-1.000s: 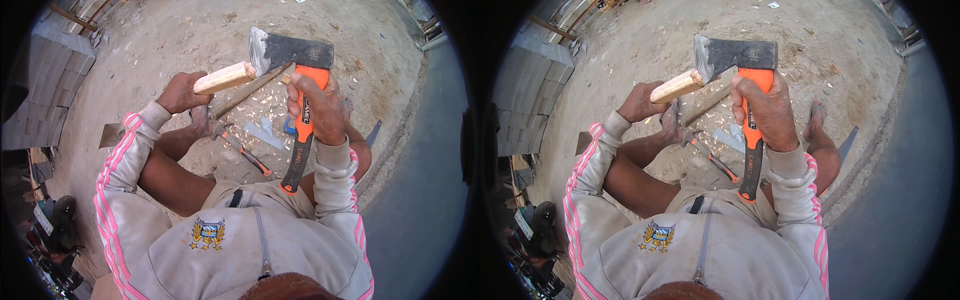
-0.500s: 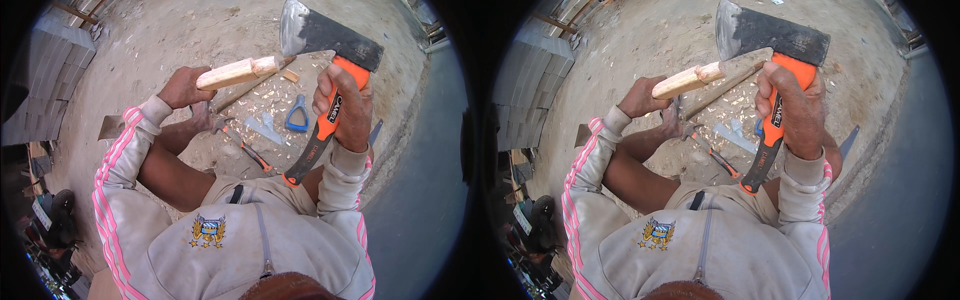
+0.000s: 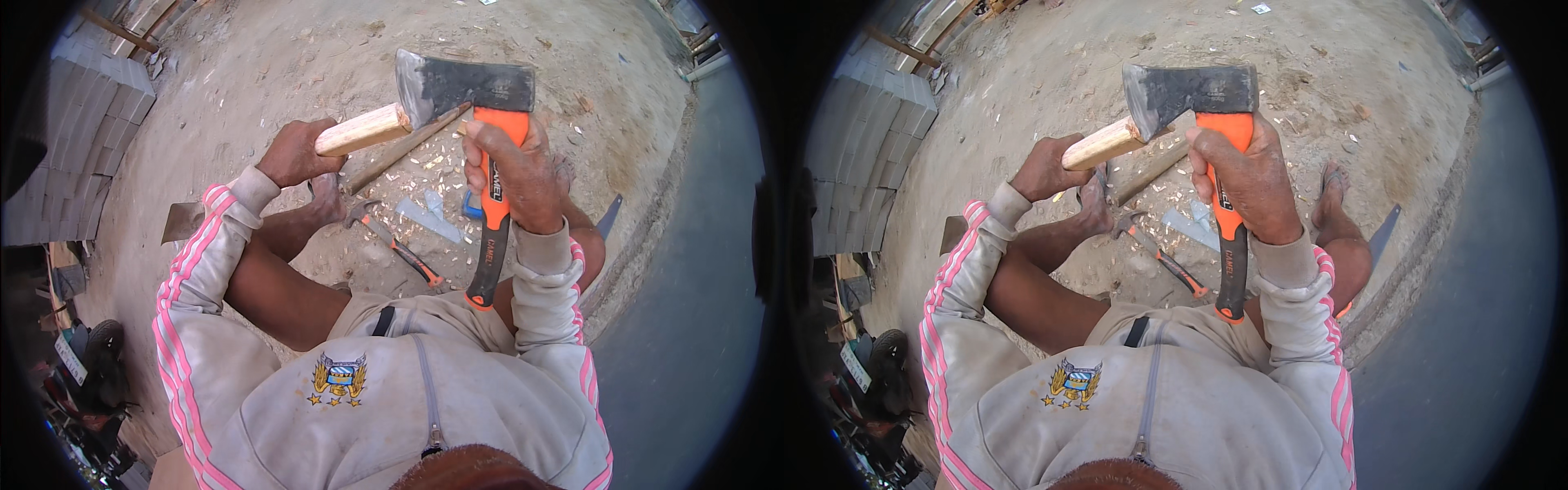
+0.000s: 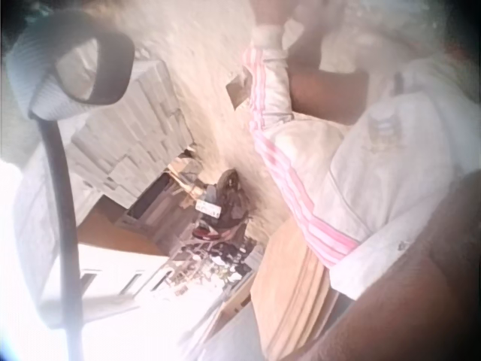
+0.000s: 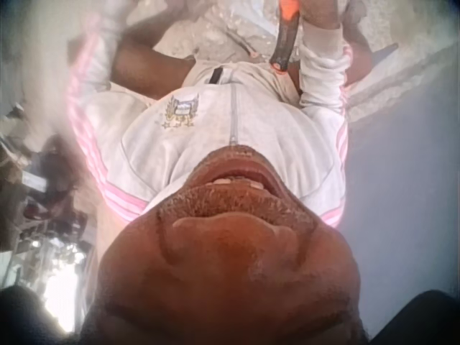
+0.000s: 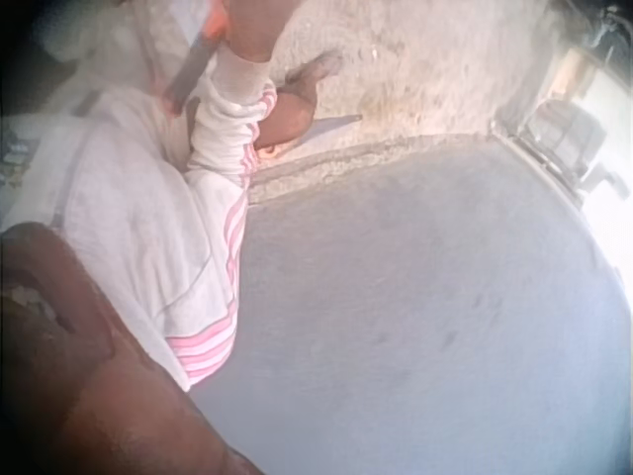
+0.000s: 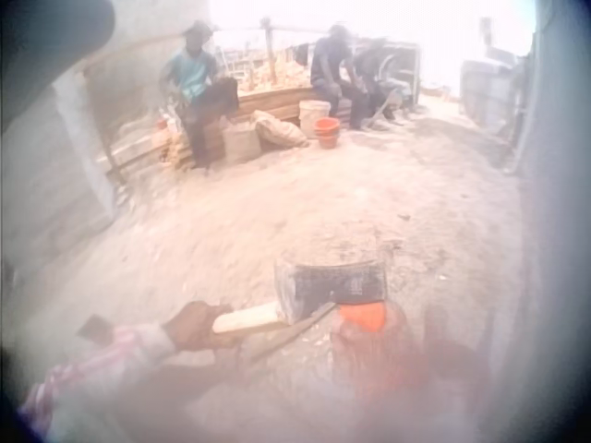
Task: The person sits on the ground and uses a small axe to shave and shape a piece of wood held in their left hand. They repeatedly strike the wood to remove shavings and refine its shape. Later, they insert the shaped wood into a blue plastic handle and tap it to secure the fit.
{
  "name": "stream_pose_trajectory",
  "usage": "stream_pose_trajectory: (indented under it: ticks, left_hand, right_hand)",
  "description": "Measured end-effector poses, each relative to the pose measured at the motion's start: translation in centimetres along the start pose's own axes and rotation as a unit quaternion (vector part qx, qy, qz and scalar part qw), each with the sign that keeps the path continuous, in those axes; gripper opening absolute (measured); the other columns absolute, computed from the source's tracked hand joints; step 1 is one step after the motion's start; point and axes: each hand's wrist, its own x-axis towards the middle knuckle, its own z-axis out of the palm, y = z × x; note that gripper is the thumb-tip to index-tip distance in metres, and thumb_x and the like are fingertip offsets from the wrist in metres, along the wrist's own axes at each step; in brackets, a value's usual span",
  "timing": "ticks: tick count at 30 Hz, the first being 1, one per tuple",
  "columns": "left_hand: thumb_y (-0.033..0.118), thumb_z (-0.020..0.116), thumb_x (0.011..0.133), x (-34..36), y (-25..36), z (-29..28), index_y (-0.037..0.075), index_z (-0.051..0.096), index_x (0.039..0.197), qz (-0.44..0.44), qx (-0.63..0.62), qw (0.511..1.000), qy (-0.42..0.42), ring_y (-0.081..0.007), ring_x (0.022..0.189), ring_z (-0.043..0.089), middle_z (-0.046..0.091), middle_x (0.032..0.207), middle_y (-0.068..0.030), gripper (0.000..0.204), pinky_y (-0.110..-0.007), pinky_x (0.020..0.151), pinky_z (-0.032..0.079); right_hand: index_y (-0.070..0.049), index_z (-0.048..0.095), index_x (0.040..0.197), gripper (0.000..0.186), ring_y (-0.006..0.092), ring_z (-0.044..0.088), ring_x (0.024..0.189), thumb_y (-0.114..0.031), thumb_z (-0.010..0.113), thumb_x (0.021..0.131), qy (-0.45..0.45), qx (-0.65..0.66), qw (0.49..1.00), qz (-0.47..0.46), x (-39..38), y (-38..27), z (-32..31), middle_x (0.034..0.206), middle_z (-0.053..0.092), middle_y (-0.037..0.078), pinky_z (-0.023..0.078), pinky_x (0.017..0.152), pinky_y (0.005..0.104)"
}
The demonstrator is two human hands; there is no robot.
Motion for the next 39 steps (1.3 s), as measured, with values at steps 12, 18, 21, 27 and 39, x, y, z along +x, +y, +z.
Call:
stream_pose_trajectory:
  ticks: [12,18,21,27,39]
  left_hand:
    - [0.023,0.077,0.077,0.2,-0.2,-0.1,0.002,0.071,0.102,0.052,-0.022,0.997,-0.049,-0.02,0.071,0.071,0.073,0.081,-0.0118,0.033,-0.035,0.068,0.056]
    - [0.034,0.076,0.073,0.0,-0.2,-0.2,0.004,0.069,0.094,0.025,-0.053,0.998,-0.025,-0.0327,0.07,0.07,0.07,0.077,-0.0158,0.037,-0.04,0.068,0.055]
    - [0.033,0.077,0.073,0.3,-0.3,-0.2,0.004,0.069,0.094,0.026,-0.054,0.997,-0.039,-0.0303,0.069,0.07,0.071,0.077,-0.0156,0.037,-0.039,0.067,0.055]
    - [0.032,0.076,0.071,0.4,-0.1,0.1,0.003,0.069,0.094,0.024,-0.063,0.997,-0.036,-0.0299,0.068,0.069,0.07,0.077,-0.0157,0.038,-0.039,0.067,0.054]
    - [0.031,0.077,0.072,0.5,-0.1,0.2,0.003,0.069,0.096,0.017,-0.056,0.997,-0.04,-0.03,0.07,0.07,0.071,0.079,-0.0154,0.038,-0.039,0.069,0.055]
  right_hand:
    - [-0.002,0.059,0.098,0.009,0.0121,0.056,0.05,-0.01,0.064,0.098,0.035,0.024,0.999,-0.032,-1.8,-0.8,0.9,0.072,0.06,0.005,0.045,0.046,0.0257]
    - [-0.002,0.058,0.1,0.011,0.0123,0.056,0.05,-0.011,0.064,0.098,0.077,0.045,0.995,-0.045,-2.3,-1.6,0.9,0.073,0.059,0.005,0.046,0.046,0.0255]
    - [-0.004,0.058,0.098,0.011,0.0118,0.056,0.051,-0.013,0.064,0.098,0.048,0.028,0.997,-0.056,-2.2,-1.6,0.4,0.072,0.058,0.005,0.047,0.046,0.0268]
    - [-0.001,0.058,0.092,0.01,0.0116,0.055,0.049,-0.008,0.064,0.096,0.027,-0.028,0.999,-0.01,-1.5,0.1,1.1,0.07,0.059,0.005,0.044,0.044,0.0262]
    - [-0.002,0.059,0.096,0.009,0.011,0.055,0.049,-0.009,0.063,0.098,0.029,-0.002,0.999,-0.018,-1.4,-0.2,0.9,0.068,0.058,0.004,0.045,0.044,0.0264]
